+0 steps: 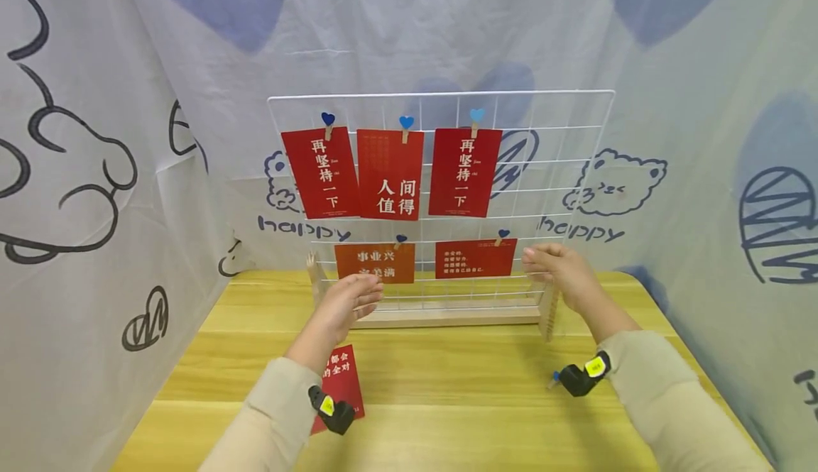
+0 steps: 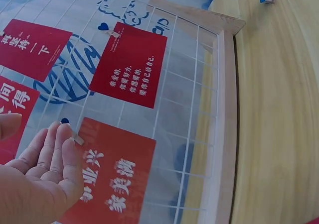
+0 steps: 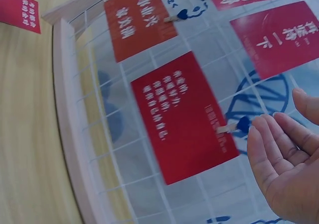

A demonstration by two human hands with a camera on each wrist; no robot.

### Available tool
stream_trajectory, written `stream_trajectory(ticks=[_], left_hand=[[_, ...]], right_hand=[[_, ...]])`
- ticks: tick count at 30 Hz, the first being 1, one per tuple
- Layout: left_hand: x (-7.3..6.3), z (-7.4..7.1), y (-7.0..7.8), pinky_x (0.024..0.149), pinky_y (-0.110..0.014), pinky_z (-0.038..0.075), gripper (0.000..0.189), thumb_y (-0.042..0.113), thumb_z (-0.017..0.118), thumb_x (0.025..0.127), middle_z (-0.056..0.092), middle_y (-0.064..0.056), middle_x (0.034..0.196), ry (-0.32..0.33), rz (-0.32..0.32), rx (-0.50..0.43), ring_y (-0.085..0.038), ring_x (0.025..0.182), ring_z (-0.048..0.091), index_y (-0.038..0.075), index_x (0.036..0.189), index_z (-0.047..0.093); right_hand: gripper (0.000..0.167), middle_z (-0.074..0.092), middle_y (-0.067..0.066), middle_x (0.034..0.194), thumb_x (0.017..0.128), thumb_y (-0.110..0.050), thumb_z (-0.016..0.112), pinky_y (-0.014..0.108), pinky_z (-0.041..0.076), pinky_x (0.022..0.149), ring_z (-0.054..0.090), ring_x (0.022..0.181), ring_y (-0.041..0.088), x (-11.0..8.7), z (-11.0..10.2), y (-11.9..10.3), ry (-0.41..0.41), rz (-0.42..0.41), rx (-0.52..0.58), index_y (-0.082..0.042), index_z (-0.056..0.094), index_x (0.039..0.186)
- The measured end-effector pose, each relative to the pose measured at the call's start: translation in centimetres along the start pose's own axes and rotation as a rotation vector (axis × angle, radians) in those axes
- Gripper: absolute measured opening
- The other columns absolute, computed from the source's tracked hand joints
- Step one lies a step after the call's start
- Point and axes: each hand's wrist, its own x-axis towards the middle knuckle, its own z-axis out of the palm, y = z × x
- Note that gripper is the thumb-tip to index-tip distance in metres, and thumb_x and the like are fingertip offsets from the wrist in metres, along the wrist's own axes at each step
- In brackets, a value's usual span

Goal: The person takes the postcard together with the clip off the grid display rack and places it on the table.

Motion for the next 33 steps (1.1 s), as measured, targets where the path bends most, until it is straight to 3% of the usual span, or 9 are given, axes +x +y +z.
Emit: stream_trajectory(ticks=[8,15,21,33], left_hand=[[1.2,1.0,1.7,0.087,-0.038,0.038,0.037,0.022,0.046,0.089,0.050,-0.019,0.114,-0.046,0.029,0.007,-0.026,0.099,0.051,-0.004,0.115,0.045],[2.1,1.6,3.2,0.090,-0.038,0.037,0.036,0.021,0.046,0.090,0.050,-0.018,0.114,-0.053,0.070,-0.012,-0.030,0.102,0.048,-0.004,0.115,0.046],[2.7,1.9,4.2,0.090,-0.039,0.035,0.037,0.020,0.046,0.089,0.050,-0.018,0.115,-0.042,0.081,-0.062,-0.031,0.103,0.047,-0.005,0.117,0.045],[4.2,3.3,5.1,0.094,-0.040,0.031,0.041,0.023,0.046,0.090,0.045,-0.019,0.121,-0.076,0.099,-0.041,-0.031,0.109,0.043,-0.003,0.121,0.043]], right_hand=[[0.050,0.059,-0.006,0.083,0.085,-0.030,0.053,0.030,0.045,0.079,0.057,0.082,0.012,0.4,-0.3,-2.6,-0.003,-0.039,0.018,0.010,0.043,0.112],[0.051,0.059,-0.007,0.083,0.084,-0.031,0.055,0.029,0.046,0.079,0.058,0.084,0.014,0.9,-0.2,-4.6,0.021,-0.053,0.029,0.008,0.044,0.114],[0.049,0.059,-0.002,0.088,0.084,-0.031,0.055,0.028,0.045,0.080,0.057,0.085,0.014,1.4,-0.1,-5.8,0.021,-0.067,0.036,0.007,0.044,0.114],[0.051,0.057,0.008,0.099,0.081,-0.033,0.058,0.028,0.045,0.079,0.056,0.086,0.016,2.9,0.4,-8.4,0.046,-0.095,0.009,0.003,0.046,0.115]])
